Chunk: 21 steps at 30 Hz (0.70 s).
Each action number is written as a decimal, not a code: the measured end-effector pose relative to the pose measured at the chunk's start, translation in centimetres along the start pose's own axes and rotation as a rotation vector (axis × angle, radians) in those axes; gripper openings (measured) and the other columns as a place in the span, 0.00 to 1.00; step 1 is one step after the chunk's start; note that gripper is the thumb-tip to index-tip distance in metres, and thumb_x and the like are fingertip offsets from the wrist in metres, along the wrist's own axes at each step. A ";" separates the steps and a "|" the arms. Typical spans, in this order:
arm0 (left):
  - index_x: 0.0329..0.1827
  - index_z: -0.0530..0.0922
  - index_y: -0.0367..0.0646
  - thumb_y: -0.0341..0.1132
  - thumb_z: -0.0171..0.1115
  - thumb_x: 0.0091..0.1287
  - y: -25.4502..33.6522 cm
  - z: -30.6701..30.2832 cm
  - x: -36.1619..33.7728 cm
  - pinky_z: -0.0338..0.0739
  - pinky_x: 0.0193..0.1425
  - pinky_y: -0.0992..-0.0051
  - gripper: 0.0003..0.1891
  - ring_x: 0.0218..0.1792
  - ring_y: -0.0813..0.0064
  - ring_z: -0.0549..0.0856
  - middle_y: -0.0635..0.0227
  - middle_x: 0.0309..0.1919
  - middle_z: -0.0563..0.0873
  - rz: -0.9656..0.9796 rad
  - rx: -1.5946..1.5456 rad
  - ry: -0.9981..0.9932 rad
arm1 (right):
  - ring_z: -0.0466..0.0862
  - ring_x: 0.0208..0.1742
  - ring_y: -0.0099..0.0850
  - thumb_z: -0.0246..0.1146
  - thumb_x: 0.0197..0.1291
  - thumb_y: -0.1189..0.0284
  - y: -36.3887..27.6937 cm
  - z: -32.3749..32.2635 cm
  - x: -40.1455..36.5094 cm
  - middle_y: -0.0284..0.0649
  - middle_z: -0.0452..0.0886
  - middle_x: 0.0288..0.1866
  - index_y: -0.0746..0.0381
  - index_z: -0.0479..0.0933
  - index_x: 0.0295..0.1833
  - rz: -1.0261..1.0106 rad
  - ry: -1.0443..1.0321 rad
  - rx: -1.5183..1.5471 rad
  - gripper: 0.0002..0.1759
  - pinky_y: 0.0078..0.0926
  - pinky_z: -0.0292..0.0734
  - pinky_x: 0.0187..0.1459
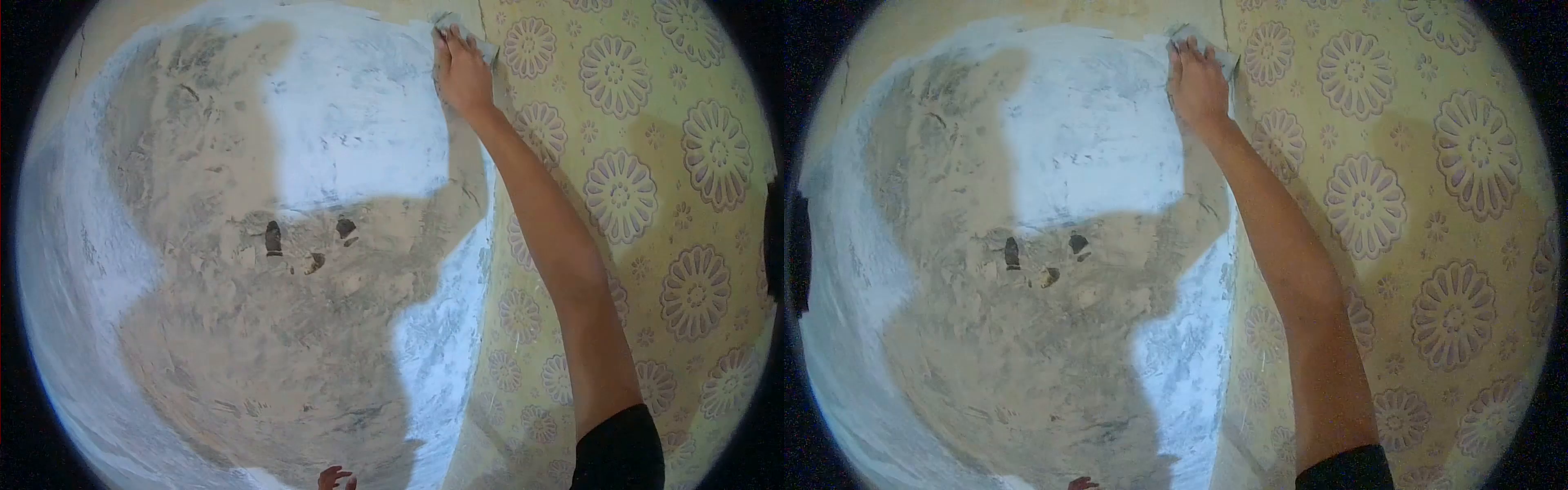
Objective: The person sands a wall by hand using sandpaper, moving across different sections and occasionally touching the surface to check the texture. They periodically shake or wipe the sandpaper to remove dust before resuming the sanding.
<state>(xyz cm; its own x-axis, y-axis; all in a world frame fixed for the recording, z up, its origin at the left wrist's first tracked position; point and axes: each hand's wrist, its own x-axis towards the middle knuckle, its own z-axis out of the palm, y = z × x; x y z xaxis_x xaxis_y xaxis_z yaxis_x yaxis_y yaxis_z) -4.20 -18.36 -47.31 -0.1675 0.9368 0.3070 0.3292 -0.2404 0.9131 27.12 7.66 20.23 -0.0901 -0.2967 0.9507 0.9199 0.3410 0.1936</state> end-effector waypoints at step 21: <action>0.52 0.83 0.43 0.50 0.67 0.70 0.5 -4.5 -0.8 0.77 0.51 0.64 0.19 0.55 0.63 0.83 0.63 0.54 0.85 0.024 0.028 0.069 | 0.74 0.70 0.53 0.49 0.75 0.65 -2.1 -2.3 -4.0 0.54 0.74 0.70 0.68 0.71 0.69 -0.226 -0.102 -0.057 0.25 0.47 0.77 0.64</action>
<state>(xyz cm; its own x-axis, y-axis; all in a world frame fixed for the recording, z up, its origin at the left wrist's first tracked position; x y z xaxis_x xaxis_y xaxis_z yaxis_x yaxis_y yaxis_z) -8.09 -20.41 -45.93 -0.2223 0.9112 0.3469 0.3594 -0.2542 0.8979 26.43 6.13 15.49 -0.3311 -0.2671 0.9050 0.8918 0.2247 0.3926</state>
